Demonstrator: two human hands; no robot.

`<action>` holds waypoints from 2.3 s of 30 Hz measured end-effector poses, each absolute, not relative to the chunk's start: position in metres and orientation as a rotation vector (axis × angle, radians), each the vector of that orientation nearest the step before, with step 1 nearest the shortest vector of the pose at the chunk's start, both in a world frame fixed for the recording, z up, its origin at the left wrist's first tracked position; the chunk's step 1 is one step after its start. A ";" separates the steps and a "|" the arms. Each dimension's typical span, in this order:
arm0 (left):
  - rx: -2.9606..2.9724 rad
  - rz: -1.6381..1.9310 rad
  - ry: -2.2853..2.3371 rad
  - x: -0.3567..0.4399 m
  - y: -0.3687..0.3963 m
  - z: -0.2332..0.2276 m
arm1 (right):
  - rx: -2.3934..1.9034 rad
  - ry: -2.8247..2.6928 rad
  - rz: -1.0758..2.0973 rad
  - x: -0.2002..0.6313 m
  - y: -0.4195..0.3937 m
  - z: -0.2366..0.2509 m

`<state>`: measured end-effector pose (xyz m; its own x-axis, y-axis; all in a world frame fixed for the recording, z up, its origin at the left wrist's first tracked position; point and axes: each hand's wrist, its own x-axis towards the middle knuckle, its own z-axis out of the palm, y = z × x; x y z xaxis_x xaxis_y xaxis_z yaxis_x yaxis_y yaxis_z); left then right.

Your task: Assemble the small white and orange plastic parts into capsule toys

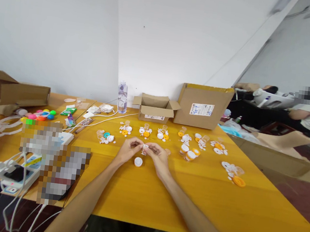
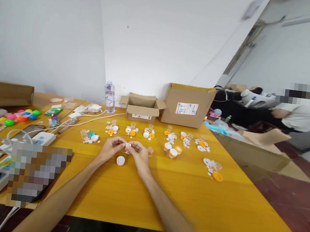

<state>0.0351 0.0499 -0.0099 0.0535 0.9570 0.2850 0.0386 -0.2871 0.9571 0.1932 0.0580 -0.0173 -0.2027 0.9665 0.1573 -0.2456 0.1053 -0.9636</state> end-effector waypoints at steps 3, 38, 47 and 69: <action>1.492 1.357 1.070 0.035 0.050 -0.011 | -0.828 -1.242 1.368 0.193 0.058 -0.017; 1.522 1.245 1.082 0.035 0.047 -0.010 | -0.862 -1.239 1.283 0.196 0.062 -0.018; 1.900 1.118 1.173 0.033 0.052 -0.023 | -0.899 -1.198 1.197 0.196 0.063 -0.020; 2.019 1.052 1.192 0.034 0.046 -0.021 | -0.911 -1.159 1.269 0.195 0.063 -0.023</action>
